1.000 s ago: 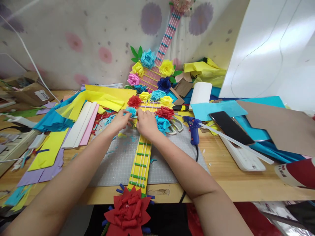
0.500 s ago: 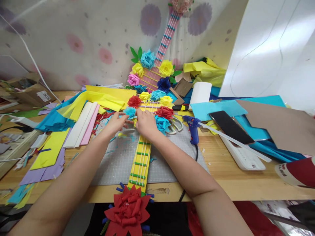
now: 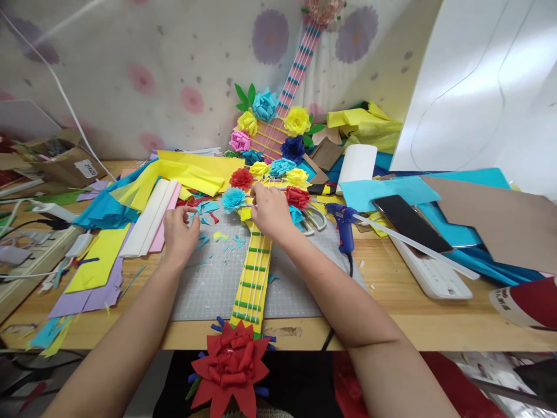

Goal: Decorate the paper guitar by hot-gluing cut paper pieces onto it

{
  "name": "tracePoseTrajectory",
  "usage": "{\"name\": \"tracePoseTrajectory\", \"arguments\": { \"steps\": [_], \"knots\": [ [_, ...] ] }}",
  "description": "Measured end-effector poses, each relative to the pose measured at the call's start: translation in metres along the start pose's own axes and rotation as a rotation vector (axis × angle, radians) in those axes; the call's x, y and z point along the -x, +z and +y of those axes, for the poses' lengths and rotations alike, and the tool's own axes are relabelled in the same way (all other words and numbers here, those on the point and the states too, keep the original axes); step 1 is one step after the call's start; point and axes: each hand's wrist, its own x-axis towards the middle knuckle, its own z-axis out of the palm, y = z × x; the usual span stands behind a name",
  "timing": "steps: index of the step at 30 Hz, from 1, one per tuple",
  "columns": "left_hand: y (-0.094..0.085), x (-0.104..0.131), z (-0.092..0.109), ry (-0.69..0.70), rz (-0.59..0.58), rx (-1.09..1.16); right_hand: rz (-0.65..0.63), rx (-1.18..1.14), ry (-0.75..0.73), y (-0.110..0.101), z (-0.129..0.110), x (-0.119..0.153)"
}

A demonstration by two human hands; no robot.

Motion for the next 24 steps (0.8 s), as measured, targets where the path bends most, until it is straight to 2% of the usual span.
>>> {"name": "tracePoseTrajectory", "arguments": {
  "steps": [3,7,9,12,14,19,22,24],
  "knots": [
    [-0.002,0.000,0.001,-0.040,0.055,0.061,0.015,-0.003,0.000,-0.007,0.008,0.006],
    [-0.002,-0.002,0.002,-0.077,0.009,0.146,0.036,-0.011,-0.015,-0.015,0.024,0.025],
    [-0.003,-0.002,0.002,-0.070,-0.089,0.138,0.048,-0.017,-0.019,-0.020,0.032,0.037],
    [-0.005,-0.003,0.001,-0.073,-0.316,0.068,0.089,-0.024,-0.038,-0.029,0.039,0.055],
    [-0.005,-0.004,-0.002,-0.028,-0.436,0.018,0.113,-0.031,-0.062,-0.034,0.041,0.063],
    [-0.001,-0.005,-0.013,0.181,-0.565,0.000,0.136,-0.034,-0.061,-0.038,0.049,0.071],
    [0.002,-0.005,-0.017,0.216,-0.635,0.000,0.111,-0.068,0.027,-0.039,0.056,0.074],
    [0.003,-0.005,-0.018,0.218,-0.643,0.006,0.038,-0.094,0.102,-0.043,0.060,0.077]
  ]
}}
